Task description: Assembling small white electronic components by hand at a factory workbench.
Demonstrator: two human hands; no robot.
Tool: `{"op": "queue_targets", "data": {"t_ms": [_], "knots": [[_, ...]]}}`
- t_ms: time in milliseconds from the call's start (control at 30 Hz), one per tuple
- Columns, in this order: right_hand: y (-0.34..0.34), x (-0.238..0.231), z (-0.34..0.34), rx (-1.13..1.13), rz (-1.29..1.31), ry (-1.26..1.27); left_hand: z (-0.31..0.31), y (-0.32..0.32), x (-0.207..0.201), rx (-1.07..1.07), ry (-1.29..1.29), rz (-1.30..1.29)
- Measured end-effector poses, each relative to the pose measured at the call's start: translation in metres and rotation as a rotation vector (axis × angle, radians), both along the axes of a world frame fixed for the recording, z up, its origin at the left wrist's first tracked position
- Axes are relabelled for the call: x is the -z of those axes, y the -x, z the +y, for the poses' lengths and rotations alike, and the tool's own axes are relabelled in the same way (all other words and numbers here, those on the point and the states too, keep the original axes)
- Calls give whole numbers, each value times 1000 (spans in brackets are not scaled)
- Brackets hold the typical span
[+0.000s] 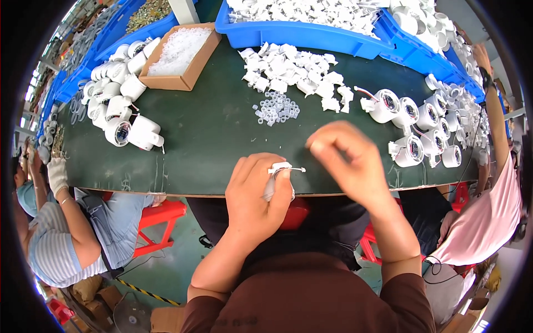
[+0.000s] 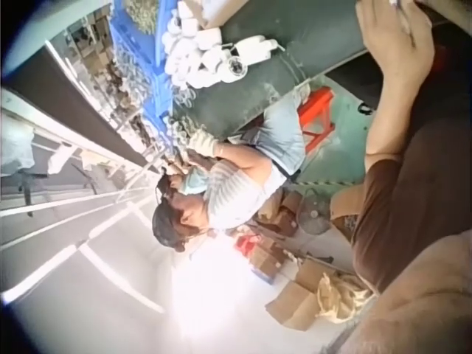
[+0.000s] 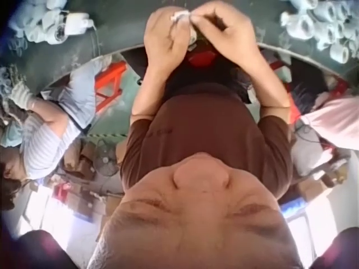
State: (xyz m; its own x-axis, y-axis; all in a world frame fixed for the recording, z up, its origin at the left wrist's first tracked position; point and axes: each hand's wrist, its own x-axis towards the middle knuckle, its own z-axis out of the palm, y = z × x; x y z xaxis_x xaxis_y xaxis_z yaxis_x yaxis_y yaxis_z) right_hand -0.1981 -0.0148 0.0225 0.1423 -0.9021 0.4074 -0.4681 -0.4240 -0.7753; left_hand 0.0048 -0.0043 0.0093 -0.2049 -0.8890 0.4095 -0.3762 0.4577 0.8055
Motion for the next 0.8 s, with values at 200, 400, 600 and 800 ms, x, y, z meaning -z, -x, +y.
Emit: {"op": "queue_targets", "data": {"t_ms": [200,400,600,800], "knots": [[32,12,-45,262,689,288,2,2,-1,-2,-2,-16],[24,12,-54,226,582,276,2,-6,4,14,-34,18],[-15,-13,-1,-156,-543,-529,8,-6,5,176,-348,384],[-20,4,11,-184,-670,-381,4,-8,1,290,-350,340]]}}
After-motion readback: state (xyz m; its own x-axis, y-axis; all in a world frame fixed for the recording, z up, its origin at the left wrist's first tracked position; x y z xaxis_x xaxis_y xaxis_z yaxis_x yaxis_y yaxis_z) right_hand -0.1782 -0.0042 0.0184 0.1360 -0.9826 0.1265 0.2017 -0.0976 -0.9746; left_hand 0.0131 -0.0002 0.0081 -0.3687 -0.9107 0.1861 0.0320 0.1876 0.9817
